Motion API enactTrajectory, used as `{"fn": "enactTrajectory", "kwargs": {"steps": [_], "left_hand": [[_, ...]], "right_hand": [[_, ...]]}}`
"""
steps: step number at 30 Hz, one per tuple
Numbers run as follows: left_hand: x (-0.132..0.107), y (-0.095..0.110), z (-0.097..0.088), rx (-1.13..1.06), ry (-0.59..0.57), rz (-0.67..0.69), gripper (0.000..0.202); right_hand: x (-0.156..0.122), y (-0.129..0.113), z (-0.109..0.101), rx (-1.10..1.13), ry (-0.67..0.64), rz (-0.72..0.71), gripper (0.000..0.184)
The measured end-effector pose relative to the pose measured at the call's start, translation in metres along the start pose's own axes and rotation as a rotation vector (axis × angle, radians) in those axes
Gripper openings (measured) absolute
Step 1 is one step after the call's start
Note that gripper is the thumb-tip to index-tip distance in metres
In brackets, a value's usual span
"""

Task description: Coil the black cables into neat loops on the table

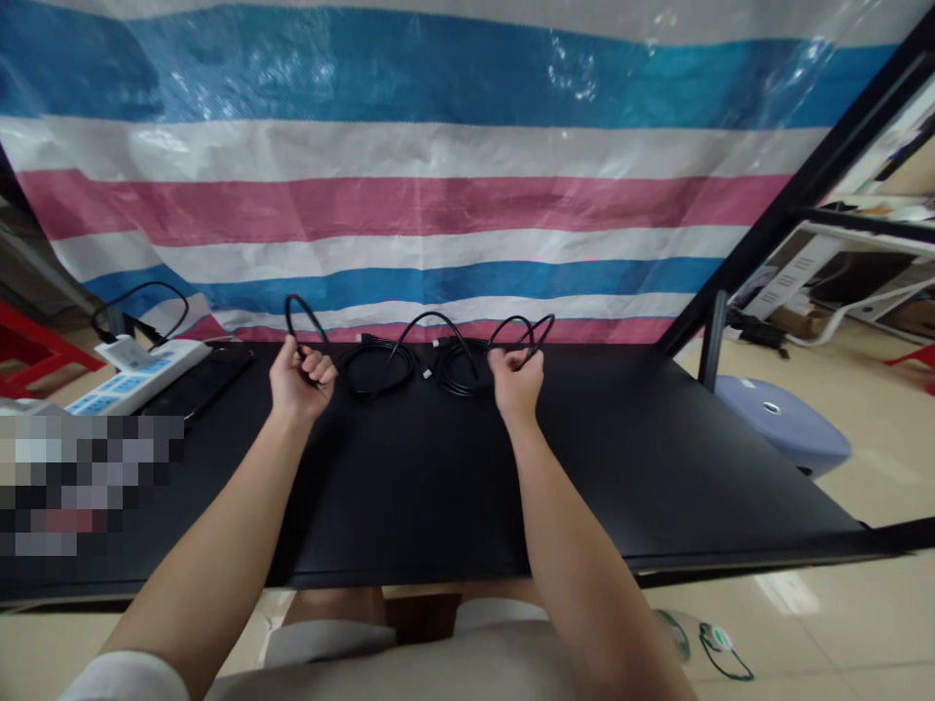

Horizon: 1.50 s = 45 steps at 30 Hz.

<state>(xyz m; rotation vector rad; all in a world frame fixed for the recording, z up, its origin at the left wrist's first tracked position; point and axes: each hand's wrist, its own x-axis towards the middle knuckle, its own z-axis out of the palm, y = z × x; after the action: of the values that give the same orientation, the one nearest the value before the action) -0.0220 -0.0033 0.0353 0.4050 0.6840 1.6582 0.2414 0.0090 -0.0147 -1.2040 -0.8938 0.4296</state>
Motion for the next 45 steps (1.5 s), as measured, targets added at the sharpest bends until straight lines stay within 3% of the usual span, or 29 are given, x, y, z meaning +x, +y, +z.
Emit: {"fn": "enactTrajectory", "kwargs": {"steps": [3,6,9,12,14,16,21,26,28,33,36,38,41,43,45], "left_hand": [[-0.008,-0.014,0.009,0.050,-0.105,-0.067,0.047],[-0.011,-0.016,0.011,0.060,-0.136,-0.081,0.047],[-0.007,-0.012,0.009,0.036,-0.023,-0.018,0.047],[-0.001,-0.007,0.007,0.021,0.177,0.064,0.045],[0.002,-0.006,0.007,0.025,0.279,0.098,0.044],[0.002,-0.009,0.008,0.045,0.303,0.108,0.043],[-0.006,-0.036,0.016,0.195,0.193,0.138,0.041],[-0.017,-0.064,0.022,0.330,0.160,0.228,0.044],[-0.018,-0.065,0.023,0.314,0.132,0.234,0.044],[-0.016,-0.054,0.020,0.279,0.053,0.197,0.046],[-0.015,-0.051,0.017,0.434,-0.056,0.120,0.046],[-0.017,-0.052,0.015,0.640,-0.208,0.049,0.048],[-0.019,-0.053,0.012,0.947,-0.439,-0.075,0.048],[-0.019,-0.054,0.011,1.036,-0.442,-0.101,0.041],[-0.018,-0.054,0.011,0.987,-0.338,-0.044,0.033]], "right_hand": [[-0.011,-0.007,0.005,-0.279,0.071,-0.107,0.064],[-0.012,-0.011,0.007,-0.353,0.145,-0.072,0.055],[-0.003,-0.011,0.003,-0.136,0.173,0.074,0.045],[0.007,-0.011,-0.001,0.180,0.118,0.240,0.050],[0.009,-0.012,-0.003,0.330,0.060,0.290,0.051],[0.009,-0.013,-0.001,0.407,0.001,0.283,0.052],[-0.009,-0.014,0.011,0.254,-0.107,0.056,0.059],[-0.038,-0.020,0.019,0.010,-0.383,-0.173,0.060],[-0.045,-0.022,0.020,-0.044,-0.402,-0.202,0.054],[-0.034,-0.018,0.023,-0.010,-0.112,-0.096,0.038],[-0.022,-0.015,0.021,0.180,-0.063,0.027,0.039],[-0.018,-0.016,0.018,0.325,-0.122,0.111,0.044],[-0.019,-0.021,0.013,0.487,-0.311,0.194,0.053],[-0.022,-0.025,0.010,0.553,-0.451,0.237,0.057],[-0.024,-0.027,0.007,0.588,-0.590,0.288,0.059]]}}
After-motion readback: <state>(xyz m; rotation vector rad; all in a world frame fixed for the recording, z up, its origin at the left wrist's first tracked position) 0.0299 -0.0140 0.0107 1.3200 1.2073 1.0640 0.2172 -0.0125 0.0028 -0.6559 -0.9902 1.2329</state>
